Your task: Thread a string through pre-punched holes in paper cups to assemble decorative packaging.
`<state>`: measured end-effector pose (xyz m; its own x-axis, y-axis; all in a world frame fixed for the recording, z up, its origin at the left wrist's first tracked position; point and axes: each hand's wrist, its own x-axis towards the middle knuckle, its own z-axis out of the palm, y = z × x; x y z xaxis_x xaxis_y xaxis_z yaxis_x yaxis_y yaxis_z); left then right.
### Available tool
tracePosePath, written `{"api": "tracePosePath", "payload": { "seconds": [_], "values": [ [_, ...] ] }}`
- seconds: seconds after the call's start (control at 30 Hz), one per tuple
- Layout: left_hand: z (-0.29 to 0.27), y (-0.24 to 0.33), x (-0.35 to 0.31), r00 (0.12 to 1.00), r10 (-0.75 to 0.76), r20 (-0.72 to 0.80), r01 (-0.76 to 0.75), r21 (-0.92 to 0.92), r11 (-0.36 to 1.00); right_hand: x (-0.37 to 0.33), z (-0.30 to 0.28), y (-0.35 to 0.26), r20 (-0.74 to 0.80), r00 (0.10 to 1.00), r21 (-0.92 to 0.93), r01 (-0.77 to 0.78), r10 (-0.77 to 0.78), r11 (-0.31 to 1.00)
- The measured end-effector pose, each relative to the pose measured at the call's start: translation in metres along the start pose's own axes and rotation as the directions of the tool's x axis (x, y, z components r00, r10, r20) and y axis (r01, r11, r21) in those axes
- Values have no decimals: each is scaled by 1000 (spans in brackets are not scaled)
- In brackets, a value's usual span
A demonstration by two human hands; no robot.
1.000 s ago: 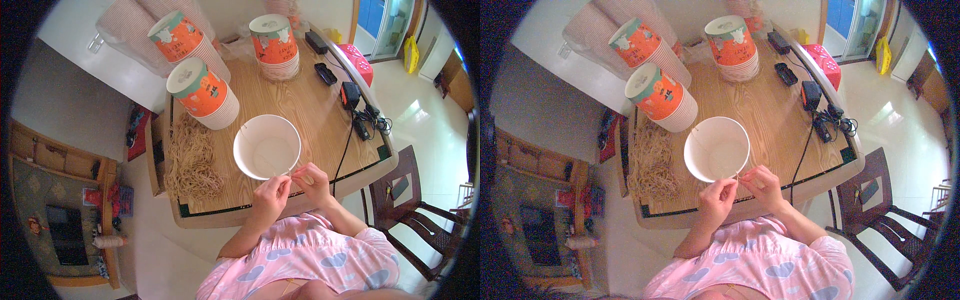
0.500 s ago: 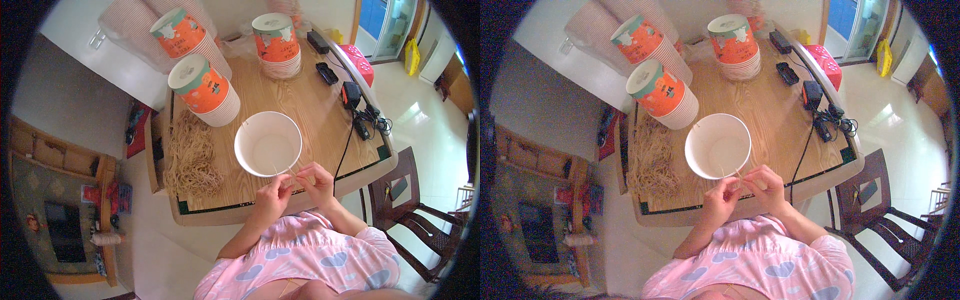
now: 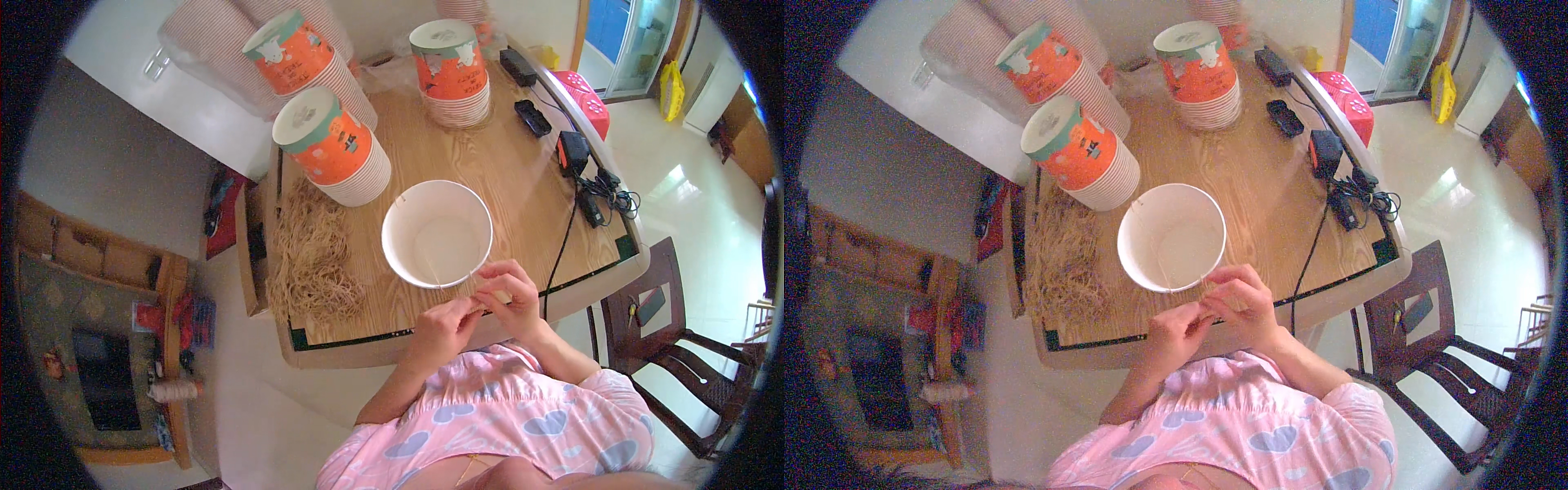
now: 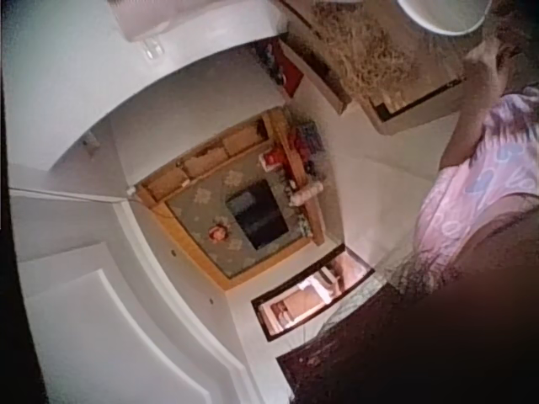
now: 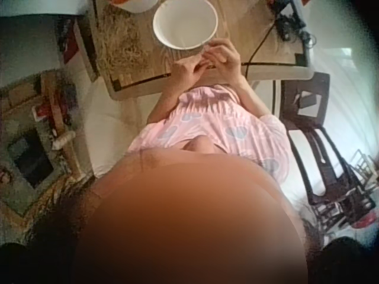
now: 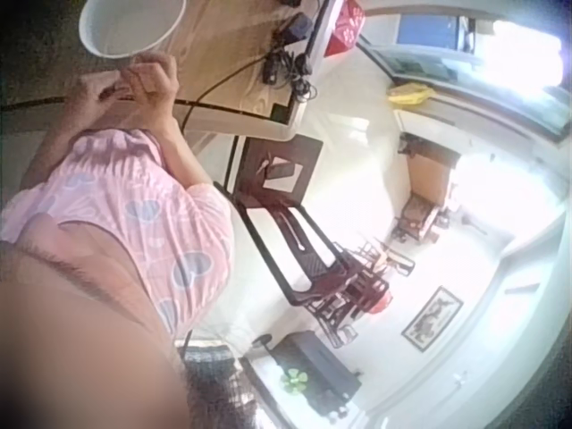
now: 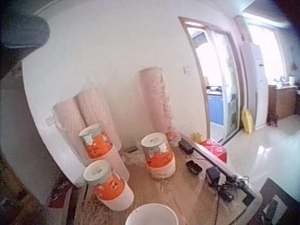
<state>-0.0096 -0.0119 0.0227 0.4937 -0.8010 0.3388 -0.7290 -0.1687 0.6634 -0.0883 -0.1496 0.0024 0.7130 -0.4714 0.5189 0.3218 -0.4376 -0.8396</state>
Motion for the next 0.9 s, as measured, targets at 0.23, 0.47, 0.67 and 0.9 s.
{"api": "tracePosePath", "payload": {
  "seconds": [0.23, 0.47, 0.67, 0.9],
  "values": [
    [-1, 11, 7, 999, -37, 8, 38, -65, 997, -8, 1, 6, 68, 953, 219, -303, 296, 927],
    [1, -2, 5, 983, -174, -62, 164, -140, 977, -11, 3, 19, -27, 967, 209, -242, 253, 948],
    [0, -3, 8, 992, -106, -68, 94, -157, 983, -10, 1, 20, -12, 986, 164, -165, 169, 973],
    [3, 6, 7, 954, -281, -103, 239, -301, 923, -15, 1, 18, 88, 945, 375, -326, 317, 868]
  ]
}}
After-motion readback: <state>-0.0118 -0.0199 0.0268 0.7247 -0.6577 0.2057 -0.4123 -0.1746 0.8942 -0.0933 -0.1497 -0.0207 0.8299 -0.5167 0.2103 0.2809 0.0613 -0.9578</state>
